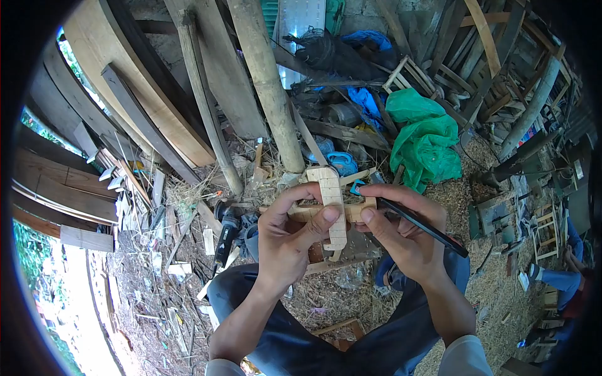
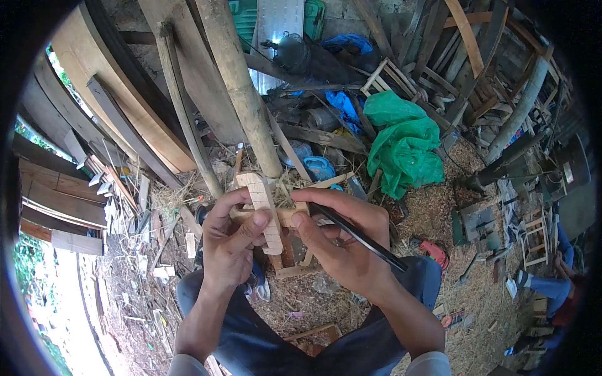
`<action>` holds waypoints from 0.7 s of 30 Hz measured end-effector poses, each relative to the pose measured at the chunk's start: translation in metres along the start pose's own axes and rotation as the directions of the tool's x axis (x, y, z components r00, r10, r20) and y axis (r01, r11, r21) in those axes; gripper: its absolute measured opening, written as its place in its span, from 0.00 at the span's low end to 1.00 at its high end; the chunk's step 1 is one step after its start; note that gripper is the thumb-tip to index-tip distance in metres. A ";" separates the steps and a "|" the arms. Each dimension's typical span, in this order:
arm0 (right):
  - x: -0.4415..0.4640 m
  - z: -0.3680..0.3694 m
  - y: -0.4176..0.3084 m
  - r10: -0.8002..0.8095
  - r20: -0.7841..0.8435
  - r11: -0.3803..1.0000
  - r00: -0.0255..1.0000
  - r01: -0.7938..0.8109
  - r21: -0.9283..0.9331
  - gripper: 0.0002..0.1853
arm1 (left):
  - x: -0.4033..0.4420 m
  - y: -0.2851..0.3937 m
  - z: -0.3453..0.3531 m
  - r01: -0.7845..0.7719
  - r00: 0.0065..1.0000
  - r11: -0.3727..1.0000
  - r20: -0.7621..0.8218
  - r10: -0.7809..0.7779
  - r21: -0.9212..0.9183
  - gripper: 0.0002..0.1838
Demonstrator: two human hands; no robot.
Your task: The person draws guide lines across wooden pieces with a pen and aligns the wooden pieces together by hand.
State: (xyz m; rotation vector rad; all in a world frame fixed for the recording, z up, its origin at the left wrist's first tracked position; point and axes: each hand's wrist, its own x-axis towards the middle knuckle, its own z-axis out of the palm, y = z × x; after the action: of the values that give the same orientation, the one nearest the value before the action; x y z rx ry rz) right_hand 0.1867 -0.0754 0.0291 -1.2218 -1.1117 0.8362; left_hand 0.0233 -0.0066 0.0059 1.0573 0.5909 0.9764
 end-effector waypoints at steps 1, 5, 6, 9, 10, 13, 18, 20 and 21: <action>0.000 0.000 0.000 0.002 0.004 1.000 1.000 -0.002 -0.007 0.14 | 0.000 0.000 0.002 -0.010 1.000 1.000 -0.011 0.009 -0.004 0.17; 0.000 0.001 0.000 -0.011 -0.007 1.000 1.000 0.011 -0.001 0.14 | -0.001 0.001 0.006 -0.036 0.999 0.999 -0.031 0.036 -0.017 0.16; 0.000 0.001 0.001 -0.016 -0.006 1.000 1.000 0.016 0.007 0.14 | -0.001 0.000 0.006 -0.037 0.999 0.999 -0.030 0.036 -0.018 0.16; 0.000 0.000 0.001 -0.012 -0.003 1.000 1.000 0.012 0.011 0.14 | -0.001 -0.001 0.003 -0.042 0.999 0.999 -0.025 0.042 0.002 0.16; 0.000 0.000 0.000 -0.004 -0.001 1.000 1.000 0.004 0.004 0.14 | 0.000 -0.001 0.003 -0.034 0.999 0.999 -0.026 0.034 0.008 0.16; 0.000 0.001 0.000 0.012 -0.007 0.999 1.000 -0.011 0.043 0.14 | 0.000 -0.001 0.005 -0.019 0.999 1.000 -0.050 0.020 0.014 0.16; 0.000 0.002 -0.002 0.009 -0.006 0.999 1.000 -0.009 0.043 0.14 | 0.000 -0.002 0.003 -0.033 0.997 0.999 -0.065 0.035 0.023 0.16; 0.000 0.002 -0.002 0.016 -0.006 0.999 1.000 -0.016 0.046 0.14 | 0.000 -0.002 0.002 -0.018 0.999 0.999 -0.043 0.019 0.029 0.16; 0.000 0.001 -0.002 0.021 -0.002 0.999 1.000 -0.021 0.043 0.14 | 0.000 -0.001 0.003 -0.019 0.999 0.999 -0.043 0.020 0.029 0.16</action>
State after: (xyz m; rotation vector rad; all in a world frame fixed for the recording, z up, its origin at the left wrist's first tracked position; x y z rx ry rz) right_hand 0.1854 -0.0755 0.0310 -1.2002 -1.0752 0.8702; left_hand 0.0264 -0.0085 0.0063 1.0713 0.6328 1.0121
